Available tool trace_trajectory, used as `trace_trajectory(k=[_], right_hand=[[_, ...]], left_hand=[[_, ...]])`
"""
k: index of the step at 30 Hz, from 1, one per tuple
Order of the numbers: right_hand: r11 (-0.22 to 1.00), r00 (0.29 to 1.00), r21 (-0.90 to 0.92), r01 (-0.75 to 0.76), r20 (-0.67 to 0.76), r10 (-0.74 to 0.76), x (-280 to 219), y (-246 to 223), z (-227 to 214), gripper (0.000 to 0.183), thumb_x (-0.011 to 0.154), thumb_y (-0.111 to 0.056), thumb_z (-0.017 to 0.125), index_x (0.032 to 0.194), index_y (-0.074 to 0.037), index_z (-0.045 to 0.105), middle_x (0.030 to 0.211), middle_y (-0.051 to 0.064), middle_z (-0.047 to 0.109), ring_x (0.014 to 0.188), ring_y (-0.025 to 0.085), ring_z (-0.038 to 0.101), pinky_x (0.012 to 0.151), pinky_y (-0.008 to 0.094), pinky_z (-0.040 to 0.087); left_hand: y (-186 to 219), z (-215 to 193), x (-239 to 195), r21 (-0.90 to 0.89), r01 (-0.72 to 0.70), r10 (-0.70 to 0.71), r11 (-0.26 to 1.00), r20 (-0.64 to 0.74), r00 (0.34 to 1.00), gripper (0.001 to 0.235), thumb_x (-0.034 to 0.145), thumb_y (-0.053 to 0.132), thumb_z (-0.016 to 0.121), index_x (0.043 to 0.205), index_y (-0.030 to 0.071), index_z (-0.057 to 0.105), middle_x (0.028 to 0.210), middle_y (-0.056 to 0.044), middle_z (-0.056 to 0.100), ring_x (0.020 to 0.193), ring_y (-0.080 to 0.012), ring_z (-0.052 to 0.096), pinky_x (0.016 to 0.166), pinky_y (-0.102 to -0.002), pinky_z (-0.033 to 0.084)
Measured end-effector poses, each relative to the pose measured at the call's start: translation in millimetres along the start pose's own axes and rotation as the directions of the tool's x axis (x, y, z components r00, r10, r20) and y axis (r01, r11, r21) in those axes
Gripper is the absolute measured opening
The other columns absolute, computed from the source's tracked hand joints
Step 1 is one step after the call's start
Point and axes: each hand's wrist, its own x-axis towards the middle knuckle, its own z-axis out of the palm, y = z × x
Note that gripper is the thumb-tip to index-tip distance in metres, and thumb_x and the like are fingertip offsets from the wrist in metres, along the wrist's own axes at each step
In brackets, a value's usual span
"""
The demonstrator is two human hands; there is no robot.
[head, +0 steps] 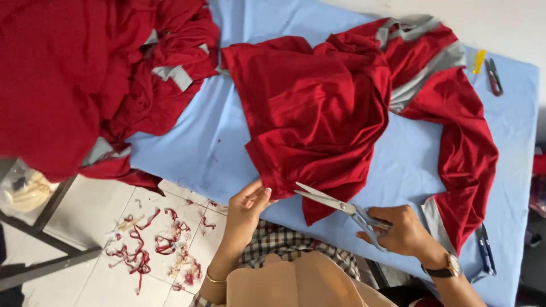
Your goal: The person uses a seam ripper to remove stitches from a red garment laid on a blue surface, then switches to scissors to cut along the seam and remove a strip of fabric. The person adjusts the garment and continues cutting along the seam line.
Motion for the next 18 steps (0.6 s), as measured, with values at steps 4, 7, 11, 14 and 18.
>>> trace_trajectory(k=[4, 7, 11, 14, 18], right_hand=[[0.999, 0.988, 0.004, 0.039, 0.147, -0.040, 3, 3, -4, 0.025, 0.072, -0.031, 0.092, 0.071, -0.016, 0.073, 0.045, -0.007, 0.051, 0.037, 0.009, 0.044, 0.040, 0.028, 0.040], [0.999, 0.973, -0.012, -0.049, 0.227, 0.050, 11, 10, -2, 0.029, 0.071, -0.033, 0.094, 0.069, -0.016, 0.070, 0.044, -0.005, 0.052, 0.041, 0.009, 0.040, 0.042, 0.028, 0.041], [0.998, 0.965, 0.024, -0.063, 0.258, 0.055, 22, 14, -6, 0.031, 0.070, -0.028, 0.096, 0.067, -0.014, 0.069, 0.046, -0.004, 0.050, 0.045, 0.011, 0.036, 0.043, 0.030, 0.035], [0.994, 0.956, 0.065, -0.085, 0.288, 0.063, 27, 18, -7, 0.030, 0.070, -0.023, 0.097, 0.065, -0.012, 0.069, 0.046, -0.004, 0.050, 0.044, 0.010, 0.037, 0.043, 0.028, 0.036], [0.999, 0.950, 0.054, -0.006, 0.312, -0.011, 30, 16, -9, 0.027, 0.071, -0.028, 0.096, 0.071, -0.014, 0.073, 0.047, -0.005, 0.047, 0.044, 0.010, 0.037, 0.042, 0.027, 0.038]], left_hand=[[3, 1, -8, 0.028, -0.010, 0.009, 1.000, 0.042, 0.999, 0.051, 0.091, 0.018, 0.068, 0.136, -0.005, 0.062, 0.121, -0.020, 0.076, 0.110, -0.0256, 0.074, 0.093, -0.038, 0.067], [0, -1, -12, 0.026, -0.061, 0.058, 0.998, 0.077, 0.995, 0.051, 0.092, 0.021, 0.067, 0.136, -0.006, 0.062, 0.121, -0.019, 0.076, 0.111, -0.0240, 0.074, 0.096, -0.038, 0.065], [-2, -3, -15, 0.029, 0.014, -0.015, 0.999, 0.028, 0.999, 0.055, 0.091, 0.020, 0.067, 0.138, -0.009, 0.058, 0.117, -0.020, 0.078, 0.106, -0.0233, 0.076, 0.097, -0.035, 0.065], [-8, -6, -15, 0.006, -0.123, 0.122, 0.992, 0.112, 0.986, 0.040, 0.095, 0.018, 0.065, 0.128, -0.005, 0.068, 0.114, -0.016, 0.078, 0.105, -0.0226, 0.075, 0.093, -0.038, 0.067], [-6, -5, -16, 0.019, 0.008, -0.009, 1.000, 0.046, 0.999, 0.051, 0.092, 0.021, 0.067, 0.136, -0.005, 0.062, 0.120, -0.019, 0.077, 0.113, -0.0235, 0.074, 0.101, -0.037, 0.064]])
